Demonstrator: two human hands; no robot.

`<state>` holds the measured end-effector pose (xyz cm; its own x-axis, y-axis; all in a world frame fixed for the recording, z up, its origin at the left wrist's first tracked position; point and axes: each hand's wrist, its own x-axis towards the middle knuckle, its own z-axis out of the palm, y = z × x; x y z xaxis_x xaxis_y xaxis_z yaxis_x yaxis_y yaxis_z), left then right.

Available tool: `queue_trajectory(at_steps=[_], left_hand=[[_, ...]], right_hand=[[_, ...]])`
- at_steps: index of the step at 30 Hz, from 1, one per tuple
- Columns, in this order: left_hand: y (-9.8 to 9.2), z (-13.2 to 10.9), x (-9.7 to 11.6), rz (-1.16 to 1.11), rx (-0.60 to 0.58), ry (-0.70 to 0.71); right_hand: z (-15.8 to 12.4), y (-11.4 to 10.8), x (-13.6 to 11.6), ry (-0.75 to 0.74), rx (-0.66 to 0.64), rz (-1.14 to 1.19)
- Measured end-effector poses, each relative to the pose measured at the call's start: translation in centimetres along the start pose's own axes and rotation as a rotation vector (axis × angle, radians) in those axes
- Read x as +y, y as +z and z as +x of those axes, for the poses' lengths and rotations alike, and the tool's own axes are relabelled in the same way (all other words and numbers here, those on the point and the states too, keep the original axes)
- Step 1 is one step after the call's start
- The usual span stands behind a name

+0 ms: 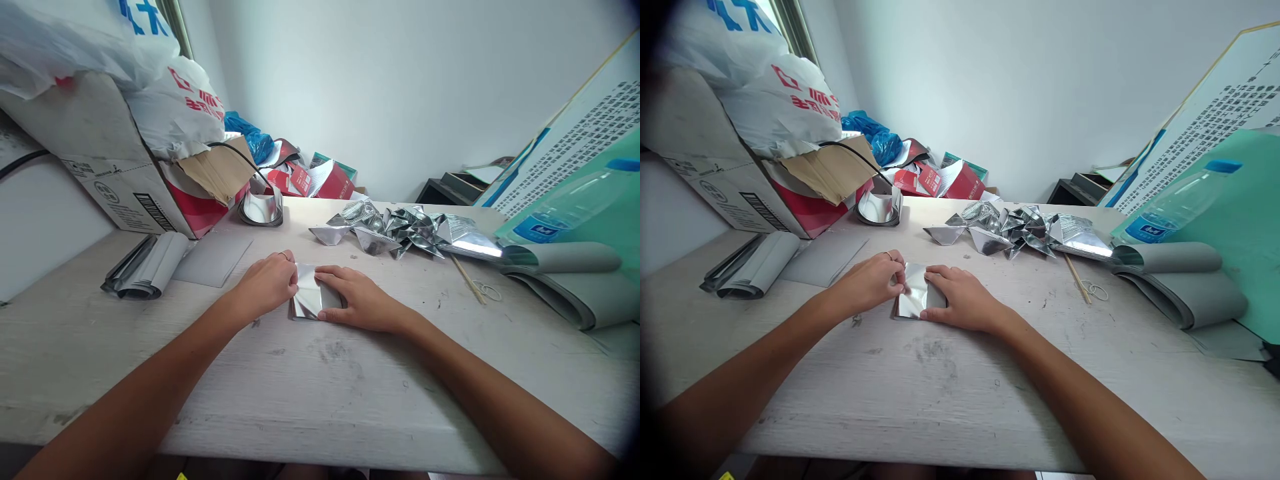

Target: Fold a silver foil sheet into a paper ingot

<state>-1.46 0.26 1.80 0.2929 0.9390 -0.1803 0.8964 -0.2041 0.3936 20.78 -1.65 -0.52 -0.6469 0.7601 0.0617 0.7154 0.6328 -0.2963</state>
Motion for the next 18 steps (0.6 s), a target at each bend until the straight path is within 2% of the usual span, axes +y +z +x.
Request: queue_trajectory(at_steps=[18], left_hand=[[-1.0,-0.6,-0.2,0.034,-0.074,0.038]], right_hand=[[-0.1,-0.2,-0.2,-0.015,0.007,0.012]])
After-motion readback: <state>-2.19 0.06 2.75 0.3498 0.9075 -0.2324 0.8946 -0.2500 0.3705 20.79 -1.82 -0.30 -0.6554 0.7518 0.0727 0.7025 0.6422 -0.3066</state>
